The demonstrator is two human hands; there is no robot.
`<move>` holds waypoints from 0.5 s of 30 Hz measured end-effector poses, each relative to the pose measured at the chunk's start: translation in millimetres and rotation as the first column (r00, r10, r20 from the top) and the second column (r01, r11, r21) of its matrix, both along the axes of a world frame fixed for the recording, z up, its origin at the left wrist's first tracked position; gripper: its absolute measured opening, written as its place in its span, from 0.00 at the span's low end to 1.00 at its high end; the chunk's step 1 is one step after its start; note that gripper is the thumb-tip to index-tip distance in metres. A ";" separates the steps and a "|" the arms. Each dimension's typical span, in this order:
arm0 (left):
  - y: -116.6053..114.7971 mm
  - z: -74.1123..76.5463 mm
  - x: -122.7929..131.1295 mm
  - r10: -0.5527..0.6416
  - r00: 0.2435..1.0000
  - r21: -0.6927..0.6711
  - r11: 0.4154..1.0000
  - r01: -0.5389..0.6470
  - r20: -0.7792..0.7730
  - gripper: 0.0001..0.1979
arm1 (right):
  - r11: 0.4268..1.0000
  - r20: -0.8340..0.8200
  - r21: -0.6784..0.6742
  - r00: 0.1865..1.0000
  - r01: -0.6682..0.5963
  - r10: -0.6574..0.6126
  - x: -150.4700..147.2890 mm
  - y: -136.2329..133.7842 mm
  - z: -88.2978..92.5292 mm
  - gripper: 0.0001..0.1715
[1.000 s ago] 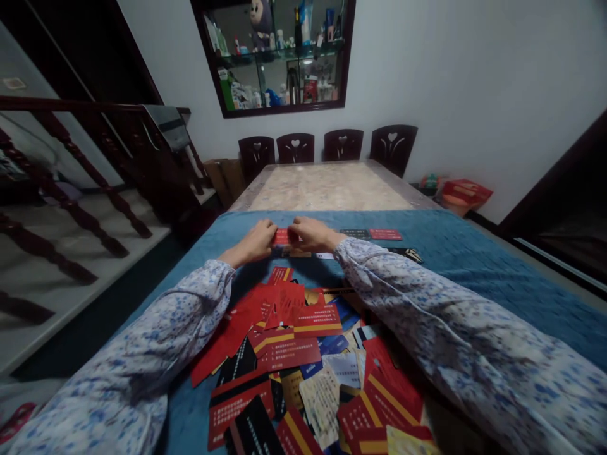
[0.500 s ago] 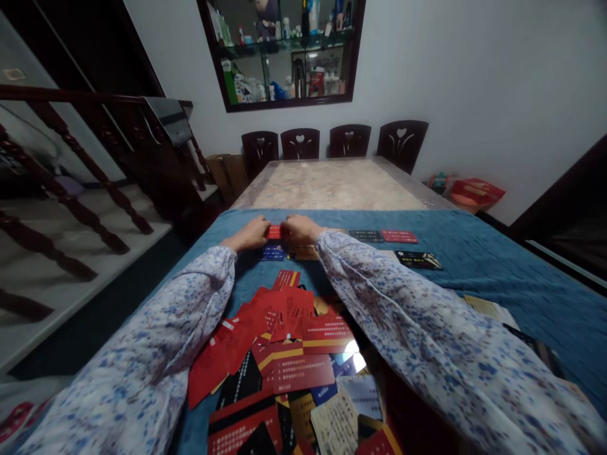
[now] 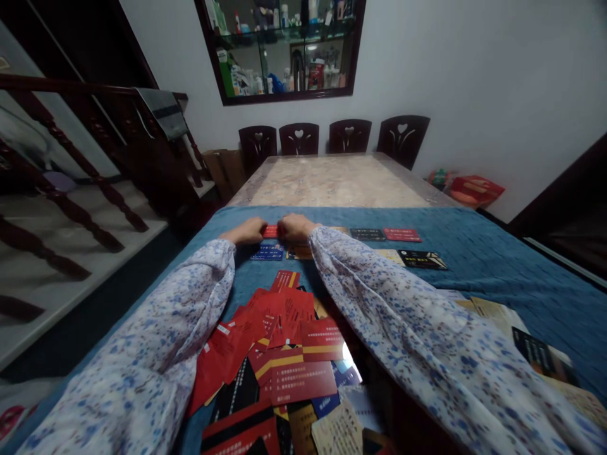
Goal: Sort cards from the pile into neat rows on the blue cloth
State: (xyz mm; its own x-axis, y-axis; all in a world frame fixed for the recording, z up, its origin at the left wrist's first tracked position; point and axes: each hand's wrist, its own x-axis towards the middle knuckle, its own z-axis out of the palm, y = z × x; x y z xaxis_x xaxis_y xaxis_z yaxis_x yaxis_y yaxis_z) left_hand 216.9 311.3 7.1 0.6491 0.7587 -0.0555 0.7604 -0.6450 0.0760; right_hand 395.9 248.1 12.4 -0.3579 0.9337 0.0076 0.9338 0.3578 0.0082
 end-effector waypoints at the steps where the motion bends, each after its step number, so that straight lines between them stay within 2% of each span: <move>1: 0.2 0.4 0.2 0.004 1.000 -0.010 1.000 -0.004 -0.001 0.11 | 1.000 -0.006 -0.005 1.000 0.000 0.000 -0.1 0.9 -0.3 0.20; 6: 0.9 2.1 2.1 0.029 0.999 -0.051 0.998 -0.030 -0.013 0.09 | 0.999 -0.032 -0.034 0.999 0.009 -0.010 -1.5 4.3 -1.1 0.20; 15: 1.2 3.8 8.1 0.056 0.995 -0.039 0.997 -0.060 -0.086 0.12 | 0.997 -0.082 -0.077 0.996 0.021 -0.028 -2.9 6.3 2.0 0.23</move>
